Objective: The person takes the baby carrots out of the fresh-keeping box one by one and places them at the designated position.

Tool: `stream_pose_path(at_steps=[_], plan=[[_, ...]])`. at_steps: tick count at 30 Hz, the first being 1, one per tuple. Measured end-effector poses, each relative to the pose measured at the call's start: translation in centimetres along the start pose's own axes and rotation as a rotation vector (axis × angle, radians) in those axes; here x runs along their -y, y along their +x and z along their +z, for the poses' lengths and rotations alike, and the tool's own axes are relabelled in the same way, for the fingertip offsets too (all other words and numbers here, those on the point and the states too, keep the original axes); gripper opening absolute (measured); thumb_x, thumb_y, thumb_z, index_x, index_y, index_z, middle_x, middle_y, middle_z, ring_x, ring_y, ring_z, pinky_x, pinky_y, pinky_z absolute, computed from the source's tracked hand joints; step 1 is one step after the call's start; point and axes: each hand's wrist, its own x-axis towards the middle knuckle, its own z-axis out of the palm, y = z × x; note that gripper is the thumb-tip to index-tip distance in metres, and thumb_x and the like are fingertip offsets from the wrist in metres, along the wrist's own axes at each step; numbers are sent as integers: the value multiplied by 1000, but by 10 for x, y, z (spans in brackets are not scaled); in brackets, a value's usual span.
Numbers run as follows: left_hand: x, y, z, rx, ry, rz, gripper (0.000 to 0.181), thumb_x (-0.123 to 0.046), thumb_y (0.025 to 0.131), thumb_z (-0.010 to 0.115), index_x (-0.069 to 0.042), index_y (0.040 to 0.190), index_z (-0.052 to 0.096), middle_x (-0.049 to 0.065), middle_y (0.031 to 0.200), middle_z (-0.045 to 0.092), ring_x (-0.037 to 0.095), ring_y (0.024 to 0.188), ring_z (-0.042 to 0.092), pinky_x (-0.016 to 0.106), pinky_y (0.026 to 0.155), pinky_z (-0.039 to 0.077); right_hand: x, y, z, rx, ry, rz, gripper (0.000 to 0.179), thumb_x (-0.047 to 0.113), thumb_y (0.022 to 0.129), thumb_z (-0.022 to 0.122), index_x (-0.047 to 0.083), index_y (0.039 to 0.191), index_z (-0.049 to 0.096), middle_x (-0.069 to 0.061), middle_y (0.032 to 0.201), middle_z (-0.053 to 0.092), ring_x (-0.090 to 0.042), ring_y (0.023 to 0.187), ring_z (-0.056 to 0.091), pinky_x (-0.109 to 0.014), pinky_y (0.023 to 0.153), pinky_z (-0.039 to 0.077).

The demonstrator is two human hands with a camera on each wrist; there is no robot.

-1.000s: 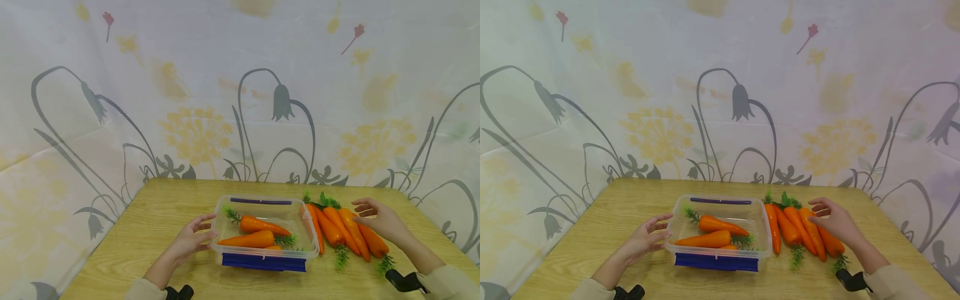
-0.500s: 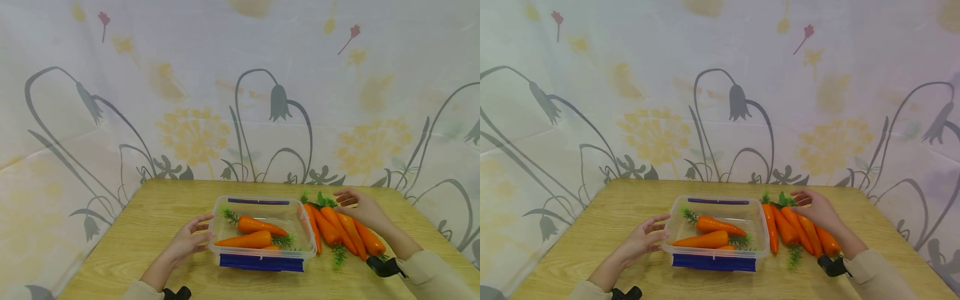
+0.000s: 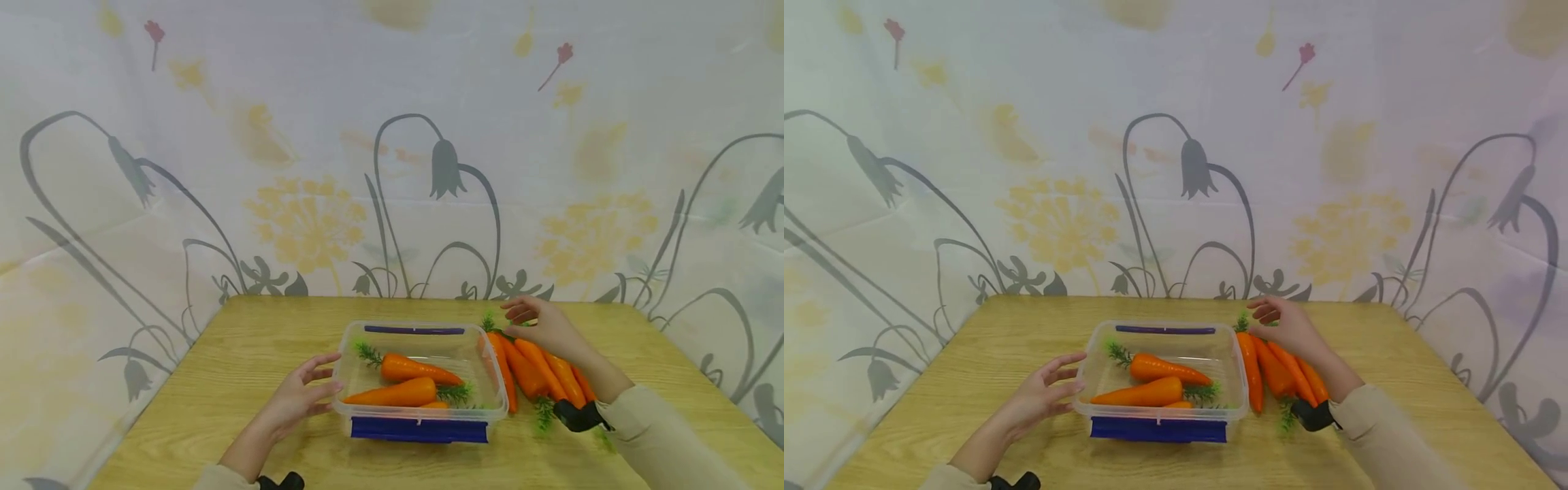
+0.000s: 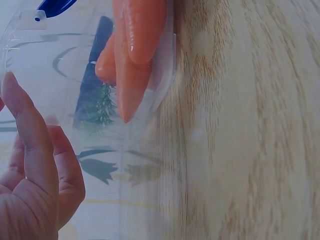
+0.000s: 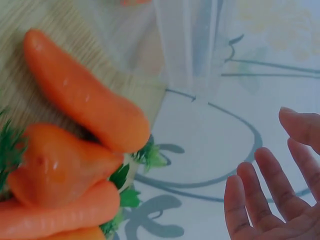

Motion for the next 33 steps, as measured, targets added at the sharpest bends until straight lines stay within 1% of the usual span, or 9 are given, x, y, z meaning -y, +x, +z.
stream_pose_path(at_steps=[3,7,12,16,19,21,24,30,33], plan=[[0,1,-1,8,7,5,62,-14,88,67,-4,141,37,27,136,29,26,98,56,36,73,52,5,6,6,4,18,-14,36,15,85,70,2,117,58,-16,104,60,-32,94,57,-40,72,51],[0,-1,-2,11,8,6,62,-15,88,66,-4,141,36,28,137,29,26,100,56,36,74,52,11,15,16,24,23,-28,35,15,85,70,3,116,59,-15,103,61,-31,92,58,-39,72,51],[0,-3,-2,11,8,0,62,-15,88,66,-4,141,35,28,137,28,28,103,55,36,75,52,18,26,26,100,62,-63,35,15,85,70,5,117,59,-11,103,61,-28,93,57,-41,76,50],[0,-1,-1,7,3,6,61,-13,88,66,-3,141,36,27,136,30,27,101,55,36,74,52,25,35,32,161,79,-103,34,15,85,69,4,116,58,-10,102,60,-28,93,58,-43,79,49],[0,0,-1,1,2,8,61,-12,88,66,-2,140,37,27,135,31,24,98,56,35,73,52,31,41,36,236,96,-136,37,14,85,69,4,119,57,-13,104,60,-29,95,58,-42,81,49],[1,1,-1,-3,0,5,60,-11,88,66,-2,140,37,27,134,31,23,97,56,35,72,52,35,45,39,310,126,-154,39,13,86,68,2,121,56,-16,107,60,-32,98,57,-41,82,49],[1,1,-1,-2,1,1,58,-10,89,64,-2,140,37,28,134,30,23,97,56,35,73,52,39,50,44,412,144,-183,39,11,87,67,0,122,54,-19,109,59,-35,100,57,-40,84,49],[0,0,-1,8,1,3,57,-8,90,61,-3,141,37,28,135,29,25,99,55,35,74,52,42,63,55,579,137,-208,33,7,88,65,1,119,56,-10,108,59,-26,99,58,-31,81,50],[0,0,-2,5,1,2,57,-8,90,61,-3,141,36,28,135,29,25,99,56,36,74,52,41,69,65,655,147,-238,31,5,89,63,2,118,56,-9,109,58,-27,99,57,-30,80,50]])
